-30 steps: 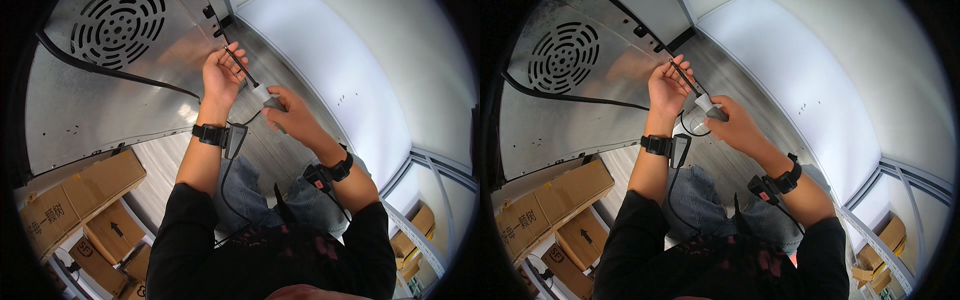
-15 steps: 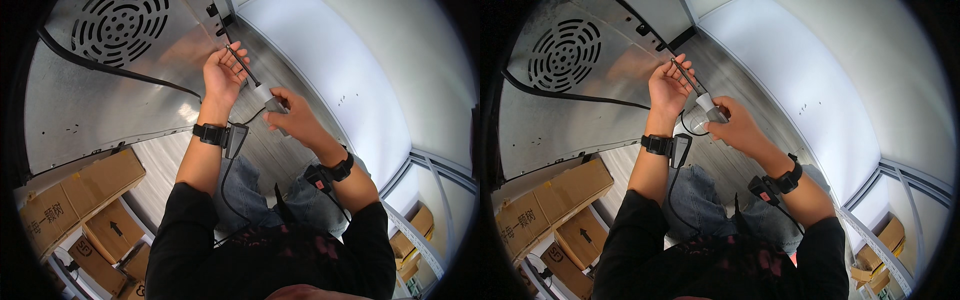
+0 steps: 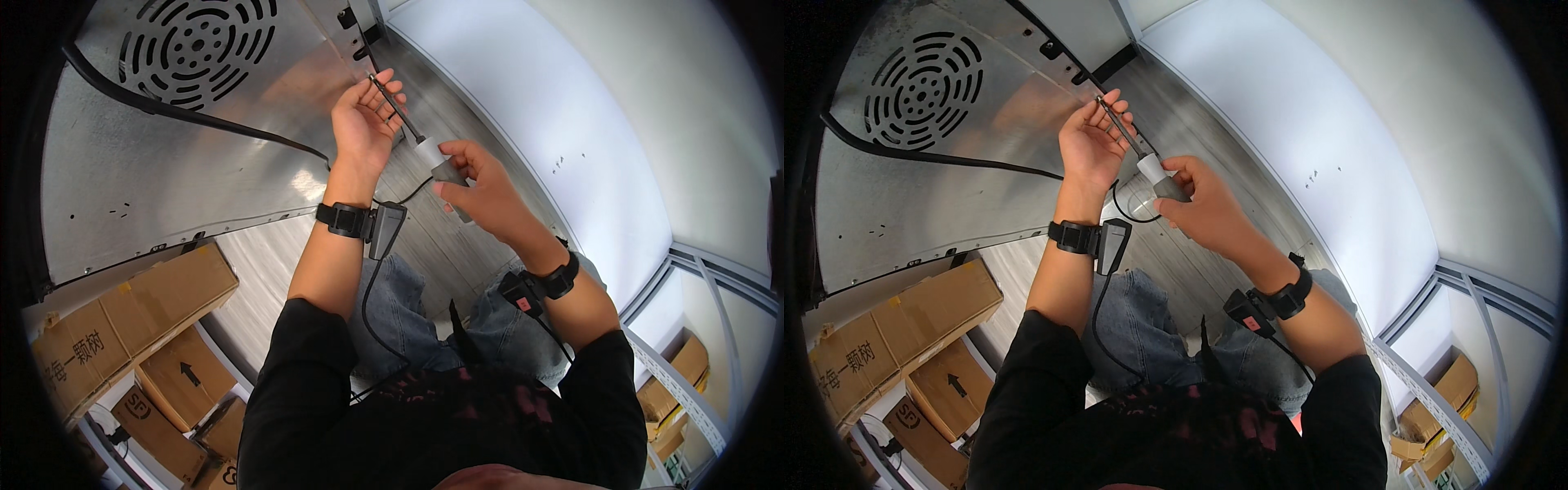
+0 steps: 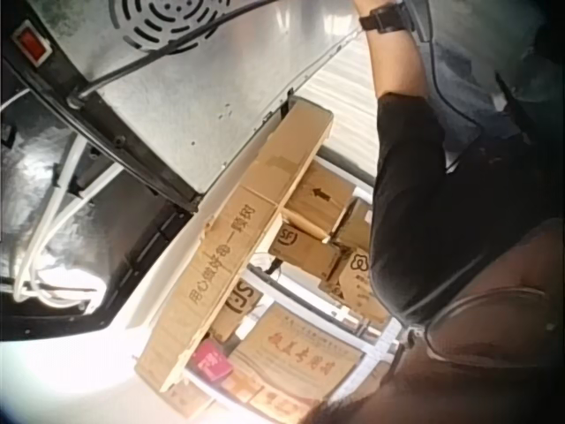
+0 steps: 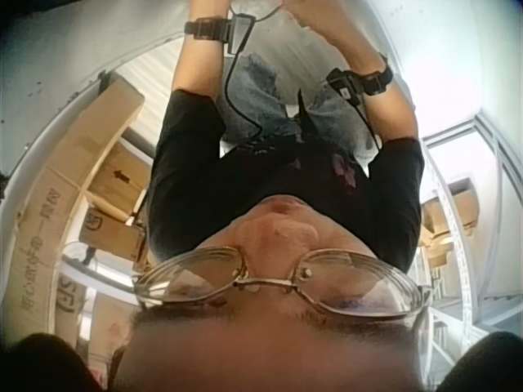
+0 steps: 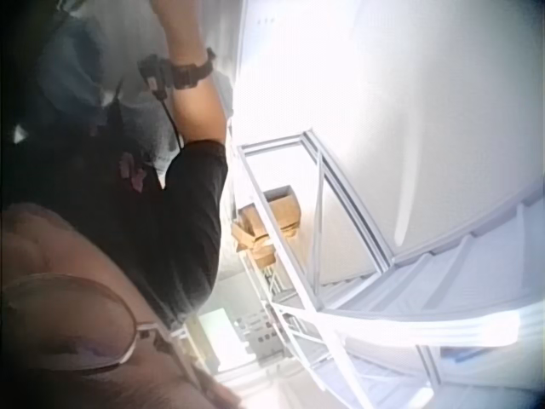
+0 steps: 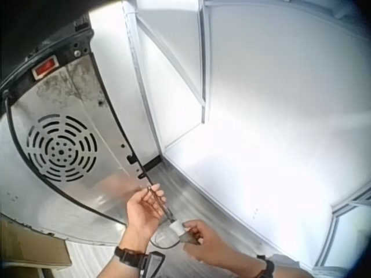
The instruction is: The person uses a screwdriver to remove screws from the back panel of a CRT monitor, then detaches and sets aside the panel. The person continues to remove screws from the metal chassis of the monitor.
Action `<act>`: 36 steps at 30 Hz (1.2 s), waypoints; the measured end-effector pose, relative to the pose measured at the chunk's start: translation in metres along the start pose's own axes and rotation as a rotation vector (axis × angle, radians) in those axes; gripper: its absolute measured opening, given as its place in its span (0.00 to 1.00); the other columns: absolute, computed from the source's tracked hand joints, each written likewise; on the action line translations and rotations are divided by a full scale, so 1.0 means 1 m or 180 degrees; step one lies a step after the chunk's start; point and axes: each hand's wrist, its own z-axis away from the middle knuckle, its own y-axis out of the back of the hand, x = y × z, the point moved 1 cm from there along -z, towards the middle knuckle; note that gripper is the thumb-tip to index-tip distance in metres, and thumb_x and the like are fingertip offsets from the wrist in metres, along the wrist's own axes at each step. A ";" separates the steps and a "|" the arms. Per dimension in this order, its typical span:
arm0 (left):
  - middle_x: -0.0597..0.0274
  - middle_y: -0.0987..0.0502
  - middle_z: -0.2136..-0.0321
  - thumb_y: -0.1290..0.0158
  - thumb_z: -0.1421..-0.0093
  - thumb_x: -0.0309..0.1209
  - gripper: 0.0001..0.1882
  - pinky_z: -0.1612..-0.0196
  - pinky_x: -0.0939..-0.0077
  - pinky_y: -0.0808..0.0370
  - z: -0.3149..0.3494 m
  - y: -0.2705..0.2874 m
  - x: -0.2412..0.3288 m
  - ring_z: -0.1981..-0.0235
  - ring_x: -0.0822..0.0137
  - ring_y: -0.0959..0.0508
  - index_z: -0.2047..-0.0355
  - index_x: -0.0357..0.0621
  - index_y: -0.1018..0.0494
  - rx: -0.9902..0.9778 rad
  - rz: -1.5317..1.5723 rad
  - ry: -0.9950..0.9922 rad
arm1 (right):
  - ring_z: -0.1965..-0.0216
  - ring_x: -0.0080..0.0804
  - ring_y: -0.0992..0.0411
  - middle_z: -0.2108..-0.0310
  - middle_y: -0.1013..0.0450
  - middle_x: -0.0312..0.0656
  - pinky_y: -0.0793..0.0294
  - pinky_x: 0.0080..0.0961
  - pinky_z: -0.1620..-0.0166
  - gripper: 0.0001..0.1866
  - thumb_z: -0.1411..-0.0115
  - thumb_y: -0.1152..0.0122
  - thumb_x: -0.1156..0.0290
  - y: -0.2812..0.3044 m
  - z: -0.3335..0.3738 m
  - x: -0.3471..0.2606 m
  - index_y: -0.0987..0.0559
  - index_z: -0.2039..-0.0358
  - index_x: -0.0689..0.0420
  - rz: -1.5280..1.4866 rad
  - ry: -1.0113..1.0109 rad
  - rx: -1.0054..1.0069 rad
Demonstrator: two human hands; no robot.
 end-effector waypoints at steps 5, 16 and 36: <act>0.61 0.24 0.67 0.59 0.38 0.36 0.18 0.62 0.72 0.29 -0.002 -0.001 -0.002 0.67 0.66 0.26 0.56 0.36 0.28 0.0066 -0.0051 -0.0031 | 0.69 0.27 0.31 0.67 0.32 0.41 0.30 0.24 0.64 0.27 0.51 0.34 0.73 0.000 0.000 0.000 0.33 0.50 0.61 0.0893 0.0299 0.0292; 0.62 0.23 0.68 0.57 0.39 0.35 0.16 0.63 0.72 0.28 -0.005 0.000 -0.005 0.67 0.67 0.26 0.58 0.38 0.27 0.0168 -0.0102 -0.0080 | 0.65 0.26 0.32 0.64 0.29 0.42 0.33 0.23 0.61 0.24 0.50 0.46 0.79 0.000 -0.003 0.005 0.35 0.51 0.60 0.0069 0.0057 -0.0001; 0.60 0.24 0.67 0.52 0.39 0.32 0.07 0.63 0.72 0.26 -0.003 -0.028 -0.047 0.69 0.69 0.25 0.65 0.43 0.29 -0.0771 -0.0231 0.0091 | 0.61 0.28 0.26 0.60 0.27 0.46 0.29 0.19 0.58 0.25 0.53 0.50 0.80 0.082 0.041 -0.036 0.31 0.50 0.64 -0.0091 -0.0721 0.0257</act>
